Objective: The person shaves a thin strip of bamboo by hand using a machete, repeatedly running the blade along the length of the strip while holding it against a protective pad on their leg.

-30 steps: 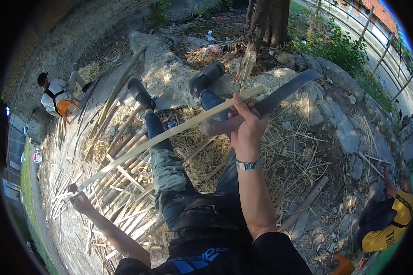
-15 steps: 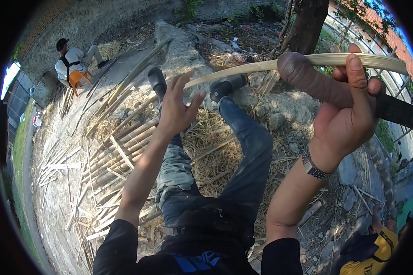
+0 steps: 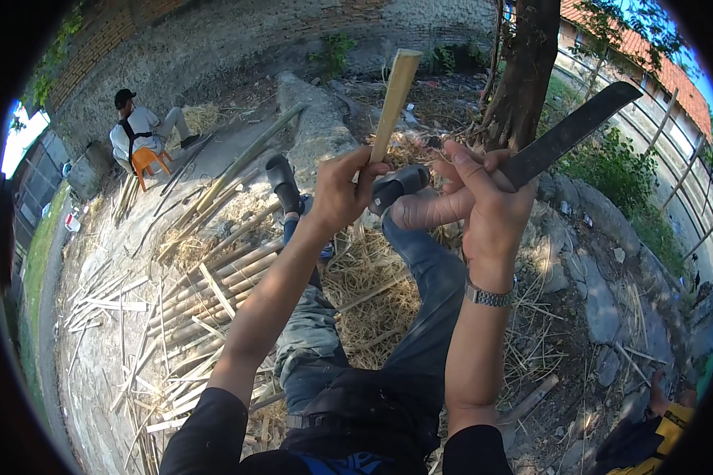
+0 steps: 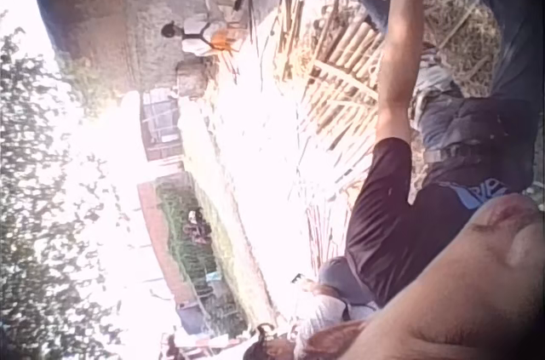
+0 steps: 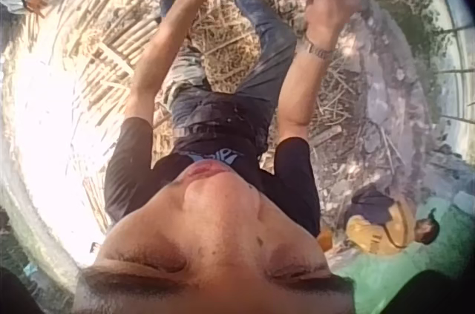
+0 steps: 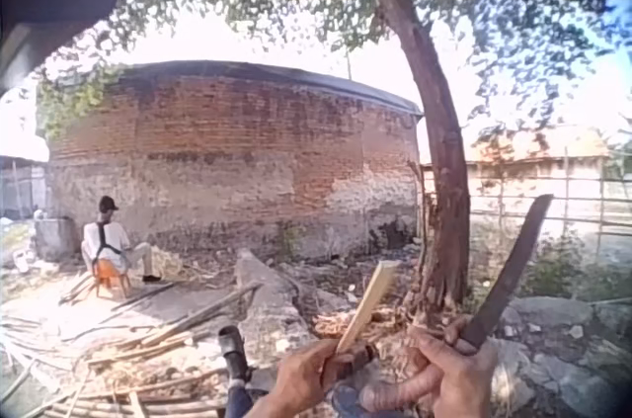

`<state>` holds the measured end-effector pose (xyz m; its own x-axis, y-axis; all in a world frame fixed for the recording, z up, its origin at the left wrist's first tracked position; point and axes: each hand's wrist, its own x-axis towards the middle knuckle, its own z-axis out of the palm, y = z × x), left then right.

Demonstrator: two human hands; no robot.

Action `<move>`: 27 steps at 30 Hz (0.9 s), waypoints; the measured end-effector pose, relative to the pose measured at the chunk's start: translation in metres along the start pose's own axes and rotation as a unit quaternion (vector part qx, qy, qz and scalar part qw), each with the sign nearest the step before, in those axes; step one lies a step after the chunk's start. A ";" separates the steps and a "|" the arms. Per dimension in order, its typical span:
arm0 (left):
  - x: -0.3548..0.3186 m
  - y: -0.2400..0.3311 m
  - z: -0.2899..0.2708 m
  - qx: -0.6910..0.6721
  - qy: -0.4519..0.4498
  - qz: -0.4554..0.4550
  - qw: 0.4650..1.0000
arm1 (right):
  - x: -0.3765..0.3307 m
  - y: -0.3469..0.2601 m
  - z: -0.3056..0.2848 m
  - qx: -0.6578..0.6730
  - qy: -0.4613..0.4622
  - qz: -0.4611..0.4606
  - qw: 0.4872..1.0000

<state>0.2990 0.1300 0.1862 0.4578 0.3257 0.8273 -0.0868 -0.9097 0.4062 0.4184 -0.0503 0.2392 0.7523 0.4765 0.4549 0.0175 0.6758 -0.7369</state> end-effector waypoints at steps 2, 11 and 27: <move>0.008 -0.012 -0.014 0.008 0.000 -0.006 1.000 | -0.001 -0.006 -0.027 -0.115 -0.015 0.027 0.993; -0.046 -0.059 0.015 0.059 0.050 0.028 0.997 | -0.087 -0.018 -0.047 -0.319 -0.090 0.134 0.934; -0.049 -0.050 0.026 0.088 0.053 0.032 0.994 | -0.137 -0.012 -0.025 -0.351 -0.095 -0.110 0.925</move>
<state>0.3034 0.1528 0.1152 0.3599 0.2821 0.8893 0.0484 -0.9575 0.2842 0.3312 -0.1374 0.1733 0.5519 0.5050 0.6636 0.6300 0.2689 -0.7286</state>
